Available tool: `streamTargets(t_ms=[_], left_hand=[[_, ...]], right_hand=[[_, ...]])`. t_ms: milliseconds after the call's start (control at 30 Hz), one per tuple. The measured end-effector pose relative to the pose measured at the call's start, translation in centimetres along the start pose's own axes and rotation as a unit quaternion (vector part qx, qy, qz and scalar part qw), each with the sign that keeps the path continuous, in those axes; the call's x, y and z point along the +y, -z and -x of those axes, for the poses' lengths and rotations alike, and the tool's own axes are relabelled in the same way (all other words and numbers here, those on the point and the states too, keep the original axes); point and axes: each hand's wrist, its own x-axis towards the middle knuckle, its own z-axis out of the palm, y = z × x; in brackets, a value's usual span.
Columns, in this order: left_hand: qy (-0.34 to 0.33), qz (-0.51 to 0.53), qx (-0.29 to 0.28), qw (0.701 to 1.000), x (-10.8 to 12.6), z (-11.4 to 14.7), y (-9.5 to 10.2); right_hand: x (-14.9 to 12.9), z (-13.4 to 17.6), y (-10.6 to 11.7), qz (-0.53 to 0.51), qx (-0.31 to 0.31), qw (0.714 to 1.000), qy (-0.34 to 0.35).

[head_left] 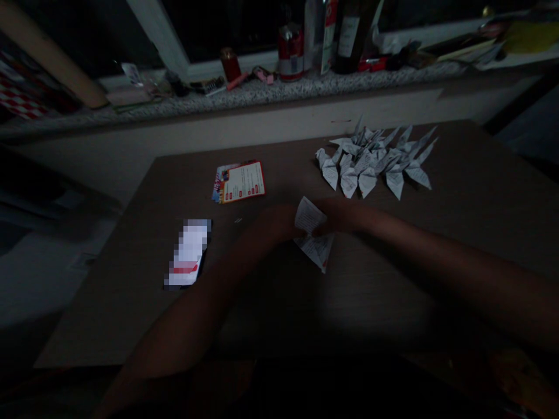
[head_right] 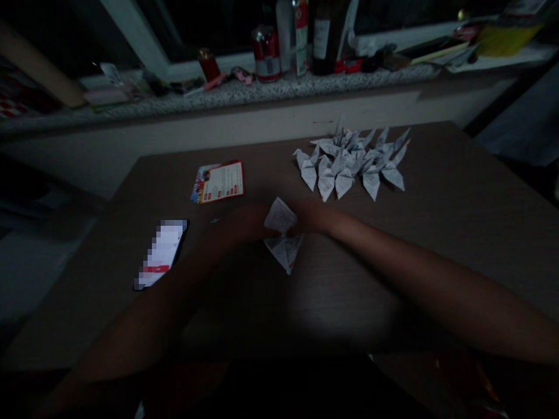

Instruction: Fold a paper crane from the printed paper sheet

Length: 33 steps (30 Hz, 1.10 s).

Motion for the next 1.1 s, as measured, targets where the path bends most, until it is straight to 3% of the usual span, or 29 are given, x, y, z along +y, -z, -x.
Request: streamTargets(t_ms=[100,167,267,367,433,567,733,933,1100], left_hand=[[0.024,-0.021,-0.012,0.999,-0.1,0.0,0.2],[0.026,-0.024,-0.001,0.999,-0.3,-0.1,0.1],[0.006,-0.011,0.065,0.998,-0.9,-0.3,-0.1],[-0.078,0.014,0.145,0.986,-1.3,-0.6,0.0],[-0.116,0.017,0.156,0.981,-1.5,-0.6,0.1],[-0.085,-0.017,0.124,0.988,-1.9,0.1,0.6],[-0.059,-0.065,0.059,0.994,-1.8,2.0,1.0],[-0.056,-0.042,0.029,0.997,-1.1,2.2,0.3],[-0.086,0.024,-0.002,0.996,-2.6,1.8,0.1]], right_hand=[[-0.4,-0.2,1.0,-0.082,-0.116,0.987,-0.074],[-0.7,-0.2,1.3,-0.120,-0.152,0.976,-0.100],[-1.1,-0.1,1.5,-0.116,-0.160,0.975,-0.098],[-1.2,-0.1,1.4,-0.091,-0.147,0.981,-0.089],[-1.1,-0.1,1.3,-0.067,-0.125,0.987,-0.077],[-1.0,0.1,0.9,0.034,-0.066,0.996,-0.040],[-1.7,1.0,0.2,0.116,-0.048,0.991,-0.055],[-1.7,2.1,-0.8,0.105,-0.008,0.993,-0.043],[-0.8,2.2,-1.4,0.077,-0.008,0.996,-0.038]])
